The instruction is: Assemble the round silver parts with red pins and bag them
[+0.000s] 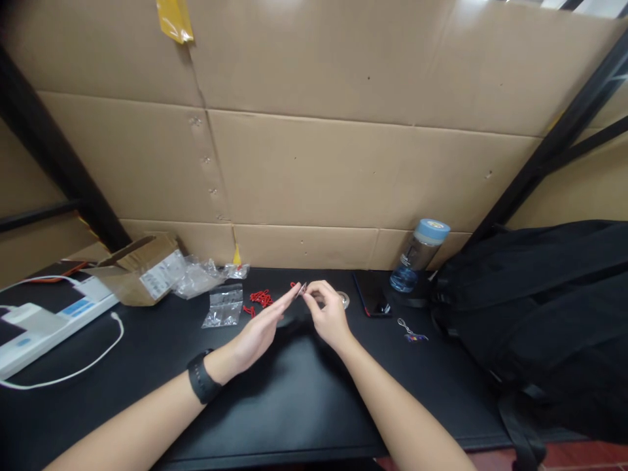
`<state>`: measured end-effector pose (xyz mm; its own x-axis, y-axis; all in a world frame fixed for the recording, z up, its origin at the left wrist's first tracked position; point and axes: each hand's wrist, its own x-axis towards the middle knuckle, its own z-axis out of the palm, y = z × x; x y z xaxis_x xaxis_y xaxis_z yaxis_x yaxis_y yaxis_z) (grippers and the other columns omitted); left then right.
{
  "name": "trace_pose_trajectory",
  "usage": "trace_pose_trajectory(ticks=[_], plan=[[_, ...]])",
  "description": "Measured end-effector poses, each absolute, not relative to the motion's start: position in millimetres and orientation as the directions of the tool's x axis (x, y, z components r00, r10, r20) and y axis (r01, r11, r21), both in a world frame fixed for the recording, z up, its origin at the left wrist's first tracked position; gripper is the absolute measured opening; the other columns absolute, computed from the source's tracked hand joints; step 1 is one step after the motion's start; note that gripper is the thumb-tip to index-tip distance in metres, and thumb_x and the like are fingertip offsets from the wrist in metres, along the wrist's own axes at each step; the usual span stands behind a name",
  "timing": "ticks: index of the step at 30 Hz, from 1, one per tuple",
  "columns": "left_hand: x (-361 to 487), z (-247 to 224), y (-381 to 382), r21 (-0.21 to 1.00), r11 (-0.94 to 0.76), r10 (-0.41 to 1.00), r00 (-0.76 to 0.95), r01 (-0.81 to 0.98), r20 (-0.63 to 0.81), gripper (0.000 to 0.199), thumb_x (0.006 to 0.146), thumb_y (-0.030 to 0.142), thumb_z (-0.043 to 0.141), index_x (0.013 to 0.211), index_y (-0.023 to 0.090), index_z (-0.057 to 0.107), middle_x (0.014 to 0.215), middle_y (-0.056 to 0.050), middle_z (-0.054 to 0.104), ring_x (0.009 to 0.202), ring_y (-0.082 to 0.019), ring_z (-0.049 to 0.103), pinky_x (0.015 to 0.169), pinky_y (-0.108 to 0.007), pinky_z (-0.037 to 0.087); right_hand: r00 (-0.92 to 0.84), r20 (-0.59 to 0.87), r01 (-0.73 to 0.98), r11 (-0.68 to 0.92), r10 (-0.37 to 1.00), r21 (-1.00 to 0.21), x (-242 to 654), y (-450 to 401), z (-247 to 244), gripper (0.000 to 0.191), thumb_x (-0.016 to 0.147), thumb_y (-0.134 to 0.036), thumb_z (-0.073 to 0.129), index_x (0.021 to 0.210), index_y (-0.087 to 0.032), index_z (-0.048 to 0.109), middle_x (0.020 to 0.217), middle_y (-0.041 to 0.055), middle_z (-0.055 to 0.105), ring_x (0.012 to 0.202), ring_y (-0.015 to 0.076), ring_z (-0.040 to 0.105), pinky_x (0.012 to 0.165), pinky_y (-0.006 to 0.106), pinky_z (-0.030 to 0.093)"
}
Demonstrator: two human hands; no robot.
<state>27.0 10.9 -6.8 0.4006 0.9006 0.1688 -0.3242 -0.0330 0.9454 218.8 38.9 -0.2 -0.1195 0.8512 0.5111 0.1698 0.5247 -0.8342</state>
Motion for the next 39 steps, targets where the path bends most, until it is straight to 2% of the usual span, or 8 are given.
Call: trace_pose_trajectory(ticks=[8,13,18,24,27,30,35,39], plan=[[24.2,-13.2,14.7,0.969,-0.116,0.88,0.43,-0.217,0.201,0.052,0.102,0.047,0.047,0.151,0.03,0.046,0.162,0.003,0.035,0.154,-0.02,0.022,0.13,-0.041,0.011,-0.119,0.395,-0.077,0.388,0.911,-0.919,212.1,38.7,-7.4,0.019,0.088,-0.04,0.072,0.09,-0.022,0.065,0.116,0.0058,0.057,0.092,0.0199,0.07,0.076,0.034,0.063],[23.0,-12.9,15.1,0.988,-0.107,0.894,0.423,-0.114,0.145,0.058,0.101,0.051,0.046,0.154,0.03,0.041,0.164,0.003,0.032,0.155,-0.021,0.022,0.129,-0.041,0.013,-0.132,0.251,-0.174,0.227,0.959,-0.958,211.0,37.7,-7.5,0.043,0.082,-0.039,0.078,0.121,-0.029,0.062,0.117,0.005,0.063,0.092,0.022,0.073,0.073,0.035,0.064],[22.0,-16.6,15.1,0.969,-0.168,0.922,0.377,0.183,0.089,0.063,0.1,0.059,0.041,0.156,0.031,0.038,0.165,0.0,0.031,0.155,-0.023,0.022,0.128,-0.042,0.013,-0.198,0.051,-0.286,-0.008,0.979,-0.958,209.3,35.1,-11.3,0.044,0.079,-0.036,0.081,0.12,-0.026,0.068,0.118,0.0063,0.067,0.086,0.0194,0.075,0.079,0.034,0.062],[-3.0,1.8,25.7,0.749,-0.302,0.951,0.239,0.589,0.195,0.054,0.1,0.053,0.044,0.149,0.032,0.048,0.15,-0.008,0.052,0.141,-0.031,0.04,0.117,-0.053,0.028,-0.273,-0.118,-0.395,-0.223,0.955,-0.891,213.0,35.8,-8.5,0.042,0.081,-0.034,0.081,0.12,-0.025,0.067,0.106,0.0061,0.073,0.093,0.0241,0.077,0.086,0.037,0.06],[-45.7,18.4,39.7,0.44,-0.405,0.89,0.235,0.802,0.39,0.041,0.096,0.036,0.052,0.136,0.03,0.058,0.137,-0.01,0.06,0.131,-0.034,0.044,0.111,-0.056,0.029,-0.236,-0.105,-0.386,-0.192,0.966,-0.902,215.8,37.4,-5.5,0.045,0.079,-0.034,0.083,0.12,-0.027,0.067,0.105,0.0049,0.072,0.094,0.0247,0.077,0.084,0.037,0.06],[-91.3,24.6,52.9,0.234,-0.305,0.901,0.2,0.923,0.386,0.039,0.089,0.031,0.062,0.129,0.028,0.062,0.137,-0.012,0.061,0.133,-0.039,0.038,0.108,-0.059,0.026,-0.225,-0.092,-0.349,-0.168,0.97,-0.922,217.8,38.1,-3.8,0.048,0.074,-0.032,0.087,0.118,-0.027,0.067,0.104,0.0044,0.071,0.094,0.0246,0.077,0.082,0.035,0.06],[-120.9,19.0,63.5,0.155,-0.228,0.954,0.188,0.961,0.233,0.009,0.085,0.024,0.065,0.09,0.024,0.072,0.122,-0.011,0.069,0.127,-0.04,0.046,0.1,-0.056,0.029,-0.239,-0.09,-0.359,-0.174,0.967,-0.917,218.4,37.0,-0.1,0.046,0.074,-0.03,0.087,0.116,-0.027,0.067,0.102,0.0026,0.069,0.092,0.0225,0.076,0.079,0.032,0.059],[-108.9,27.3,60.8,0.228,-0.266,0.949,0.213,0.937,0.231,0.018,0.094,0.024,0.051,0.087,0.022,0.068,0.1,-0.008,0.073,0.104,-0.03,0.06,0.095,-0.047,0.033,-0.219,-0.077,-0.366,-0.155,0.973,-0.918,220.5,36.9,7.0,0.045,0.073,-0.028,0.086,0.114,-0.026,0.067,0.099,0.0016,0.068,0.089,0.0215,0.076,0.077,0.031,0.057]])
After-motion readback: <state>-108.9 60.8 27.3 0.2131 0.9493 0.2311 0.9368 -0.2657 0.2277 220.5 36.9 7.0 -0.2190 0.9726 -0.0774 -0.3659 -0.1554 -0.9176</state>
